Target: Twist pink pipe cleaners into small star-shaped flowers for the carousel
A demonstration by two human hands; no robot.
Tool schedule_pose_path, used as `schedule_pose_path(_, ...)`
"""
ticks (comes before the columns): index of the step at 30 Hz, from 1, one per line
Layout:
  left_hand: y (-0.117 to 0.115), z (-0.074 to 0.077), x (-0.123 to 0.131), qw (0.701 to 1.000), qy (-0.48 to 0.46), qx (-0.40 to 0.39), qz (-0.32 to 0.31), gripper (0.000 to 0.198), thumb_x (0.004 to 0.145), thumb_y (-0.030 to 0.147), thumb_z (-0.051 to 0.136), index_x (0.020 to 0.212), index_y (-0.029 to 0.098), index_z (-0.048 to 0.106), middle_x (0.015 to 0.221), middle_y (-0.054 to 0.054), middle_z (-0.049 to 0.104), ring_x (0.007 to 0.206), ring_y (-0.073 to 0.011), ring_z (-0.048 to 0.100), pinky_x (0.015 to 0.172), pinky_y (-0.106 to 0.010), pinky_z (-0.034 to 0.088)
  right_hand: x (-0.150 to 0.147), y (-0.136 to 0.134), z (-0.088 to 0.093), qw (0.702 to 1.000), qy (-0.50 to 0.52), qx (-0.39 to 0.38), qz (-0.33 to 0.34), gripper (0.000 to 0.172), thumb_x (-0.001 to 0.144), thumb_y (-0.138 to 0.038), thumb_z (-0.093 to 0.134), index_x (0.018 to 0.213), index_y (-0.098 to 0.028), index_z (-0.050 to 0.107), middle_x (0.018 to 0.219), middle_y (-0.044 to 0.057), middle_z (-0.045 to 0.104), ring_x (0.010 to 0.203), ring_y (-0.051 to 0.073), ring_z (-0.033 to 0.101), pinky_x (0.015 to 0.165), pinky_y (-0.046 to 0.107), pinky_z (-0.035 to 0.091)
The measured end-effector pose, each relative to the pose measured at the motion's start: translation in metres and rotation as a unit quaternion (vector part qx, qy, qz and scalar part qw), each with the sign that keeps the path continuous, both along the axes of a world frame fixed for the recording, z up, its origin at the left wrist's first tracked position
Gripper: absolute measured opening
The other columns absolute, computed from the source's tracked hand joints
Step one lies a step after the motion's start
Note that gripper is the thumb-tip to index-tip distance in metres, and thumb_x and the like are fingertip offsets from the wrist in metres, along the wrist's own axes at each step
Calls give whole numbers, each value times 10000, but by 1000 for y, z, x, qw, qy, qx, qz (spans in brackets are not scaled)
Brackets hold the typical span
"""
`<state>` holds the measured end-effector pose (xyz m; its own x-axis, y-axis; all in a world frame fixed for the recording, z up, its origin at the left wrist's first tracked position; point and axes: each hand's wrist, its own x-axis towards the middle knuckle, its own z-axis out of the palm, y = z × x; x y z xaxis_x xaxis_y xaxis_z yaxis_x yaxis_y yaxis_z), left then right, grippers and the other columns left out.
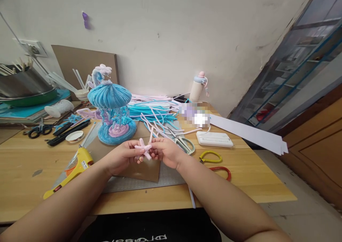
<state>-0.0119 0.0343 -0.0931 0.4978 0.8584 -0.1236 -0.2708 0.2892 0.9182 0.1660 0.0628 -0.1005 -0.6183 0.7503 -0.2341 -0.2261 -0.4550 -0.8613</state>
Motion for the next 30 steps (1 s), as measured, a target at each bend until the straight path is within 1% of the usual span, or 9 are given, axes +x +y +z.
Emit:
schedule_pose_path(3, -1, 0, -1, 999, 48, 24, -3, 177, 701, 297, 717, 745, 127, 692, 692, -52, 658, 575, -90, 531, 511, -192, 397, 3, 2, 3, 999, -19, -28, 28, 166, 638, -221, 729, 683, -121, 605, 572, -5, 604, 455, 48, 506, 437, 155, 327)
schedule_pose_path(7, 0, -3, -1, 996, 87, 33, 1, 216, 709, 337, 696, 728, 122, 691, 685, -66, 659, 517, -85, 499, 448, -190, 343, 4, 3, 5, 998, -53, -11, 19, 185, 627, -242, 736, 679, -126, 601, 561, -9, 614, 455, 61, 537, 427, 156, 314)
schedule_pose_path(10, 0, -3, -1, 993, 115, 26, -1, 198, 694, 329, 699, 698, 131, 691, 652, -62, 663, 482, -82, 480, 423, -194, 311, 4, 1, 5, 997, -78, 4, 14, 198, 622, -264, 741, 669, -130, 603, 565, -9, 620, 464, 69, 545, 439, 167, 310)
schedule_pose_path(13, 1, -2, 0, 990, 139, 32, 3, 204, 697, 339, 686, 697, 135, 696, 651, -70, 679, 471, -84, 466, 424, -199, 310, 2, -1, 5, 995, -86, 41, -1, 196, 628, -282, 733, 680, -128, 623, 581, -8, 614, 496, 72, 538, 471, 182, 323)
schedule_pose_path(16, 0, -1, 2, 981, 181, 75, 1, 264, 717, 385, 661, 717, 124, 703, 695, -91, 695, 481, -90, 462, 454, -210, 354, 1, -1, 4, 987, -106, 120, -35, 176, 641, -287, 707, 675, -130, 634, 593, -8, 604, 520, 79, 518, 494, 200, 332)
schedule_pose_path(20, -3, -3, 5, 961, 242, 130, 35, 299, 734, 428, 627, 770, 136, 686, 694, -76, 703, 472, -103, 487, 493, -227, 403, 0, -1, 1, 960, -153, 226, -57, 122, 697, -268, 638, 705, -146, 646, 636, -1, 614, 573, 103, 525, 569, 234, 385)
schedule_pose_path(23, -4, -6, 6, 950, 272, 147, 49, 297, 752, 438, 596, 722, 148, 652, 654, -64, 700, 457, -108, 500, 471, -218, 390, -1, -3, 0, 927, -204, 307, -62, 76, 714, -231, 609, 702, -157, 629, 662, 2, 611, 614, 122, 531, 602, 251, 400)
schedule_pose_path(26, -5, -7, 8, 947, 277, 147, 65, 293, 748, 437, 596, 699, 149, 624, 626, -61, 695, 439, -106, 498, 459, -215, 391, -3, -6, 0, 885, -246, 385, -88, 57, 737, -206, 594, 690, -174, 597, 689, 1, 609, 629, 127, 520, 610, 256, 400)
schedule_pose_path(30, -3, -8, 10, 956, 255, 107, 99, 275, 718, 418, 630, 695, 145, 605, 570, -39, 664, 409, -98, 481, 435, -213, 383, -3, -11, 2, 834, -236, 485, -117, 75, 784, -182, 563, 731, -200, 612, 772, 21, 652, 724, 161, 572, 684, 288, 426)
